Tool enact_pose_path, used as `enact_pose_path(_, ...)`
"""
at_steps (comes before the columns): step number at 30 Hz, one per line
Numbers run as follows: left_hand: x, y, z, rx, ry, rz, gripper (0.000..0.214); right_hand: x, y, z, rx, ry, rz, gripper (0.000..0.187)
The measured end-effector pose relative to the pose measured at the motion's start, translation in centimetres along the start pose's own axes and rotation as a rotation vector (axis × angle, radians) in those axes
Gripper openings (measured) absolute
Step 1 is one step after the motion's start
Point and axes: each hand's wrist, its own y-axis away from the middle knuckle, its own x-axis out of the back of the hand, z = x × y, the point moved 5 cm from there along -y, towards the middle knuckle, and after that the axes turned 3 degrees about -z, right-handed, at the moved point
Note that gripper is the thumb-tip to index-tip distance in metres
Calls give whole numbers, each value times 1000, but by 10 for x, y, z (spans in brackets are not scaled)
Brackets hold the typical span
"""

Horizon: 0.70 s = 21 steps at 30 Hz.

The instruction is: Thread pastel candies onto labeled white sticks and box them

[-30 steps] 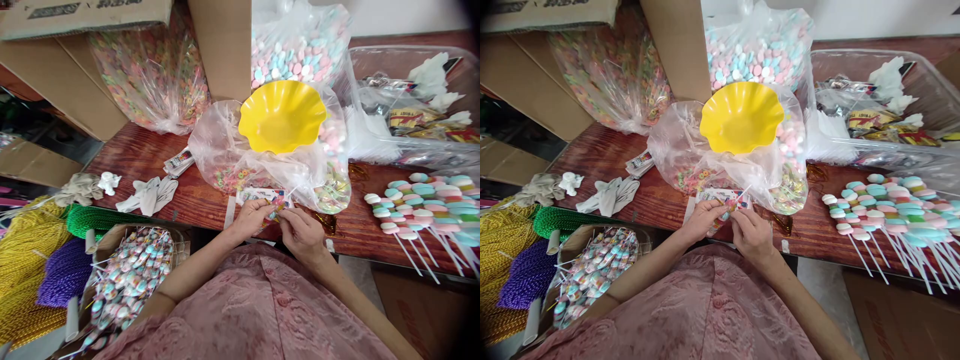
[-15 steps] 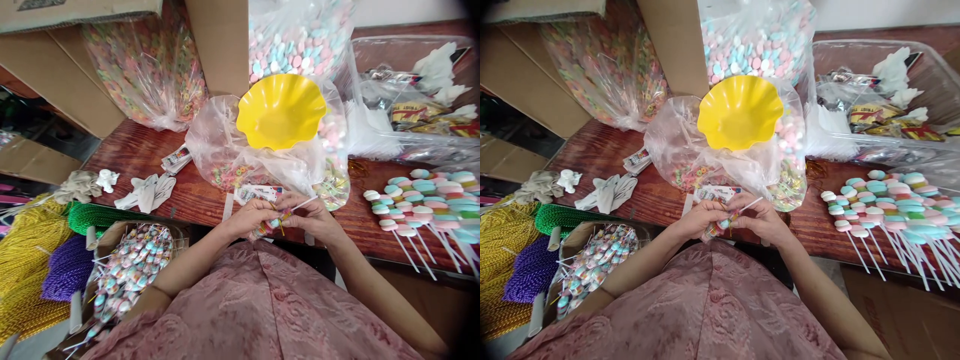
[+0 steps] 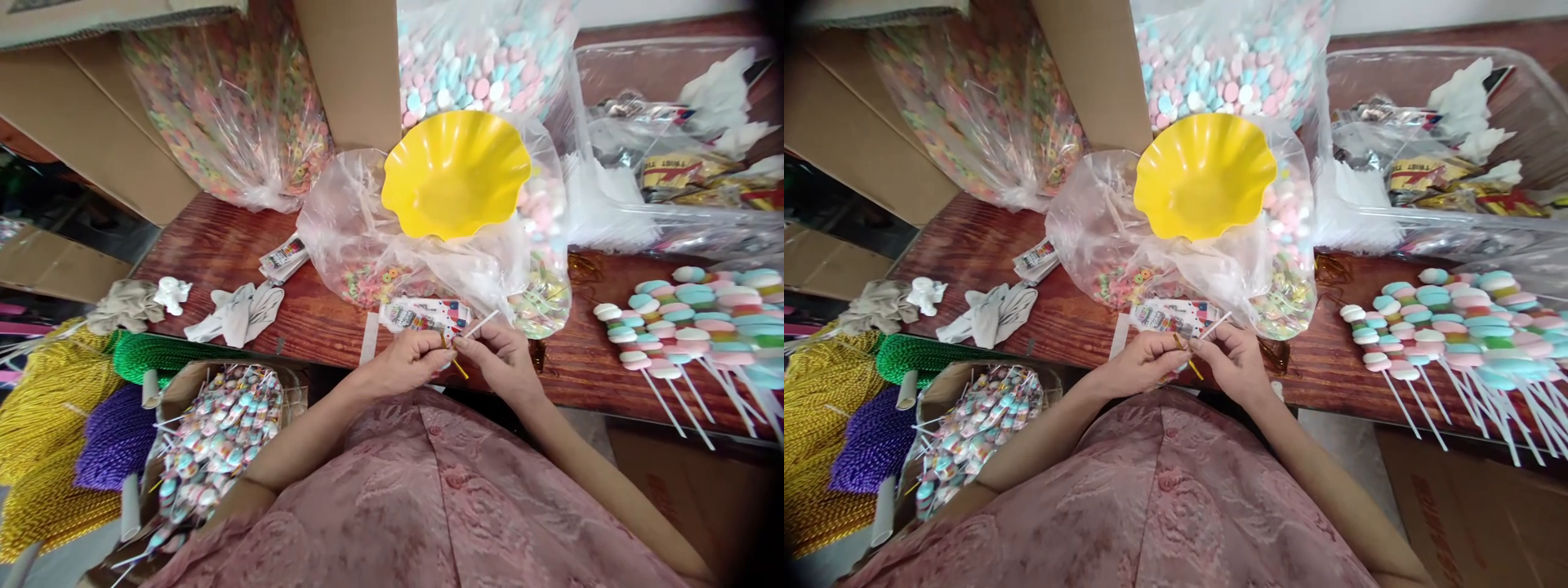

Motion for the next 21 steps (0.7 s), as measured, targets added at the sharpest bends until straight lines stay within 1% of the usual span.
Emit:
enact_pose_path(2, -2, 0, 4, -90, -218, 72, 31, -4, 4, 9, -103, -122, 59, 29)
enact_pose_path(4, -5, 1, 6, -153, -384, 131, 28, -8, 7, 16, -187, -264, 113, 31)
enact_pose_path(6, -8, 2, 6, -189, -461, 180, 24, -11, 10, 20, -253, -366, 152, 35)
enact_pose_path(8, -10, 2, 5, -202, -449, 205, 22, -13, 13, 19, -270, -404, 176, 38)
enact_pose_path(10, -8, 2, 3, -173, -351, 207, 25, -13, 17, 15, -218, -362, 194, 36)
enact_pose_path(11, -5, 1, 0, -135, -269, 205, 28, -11, 20, 11, -169, -310, 209, 33)
enact_pose_path(14, 2, 0, -12, 68, 49, 177, 33, 0, 27, -4, 65, -37, 290, 15)
enact_pose_path(15, 3, 0, -16, 143, 163, 153, 33, 5, 28, -10, 151, 72, 312, 17)
enact_pose_path(16, 3, 0, -19, 210, 277, 121, 32, 10, 28, -15, 216, 157, 322, 25)
enact_pose_path(17, 2, 1, -21, 265, 388, 83, 33, 14, 27, -17, 254, 195, 316, 35)
enact_pose_path(18, 1, 1, -22, 305, 494, 42, 34, 18, 25, -18, 261, 179, 296, 41)
enact_pose_path(19, -1, 2, -22, 330, 591, 6, 35, 22, 21, -16, 242, 114, 275, 44)
enact_pose_path(21, -4, 3, -20, 340, 745, -42, 36, 28, 15, -11, 171, -76, 260, 45)
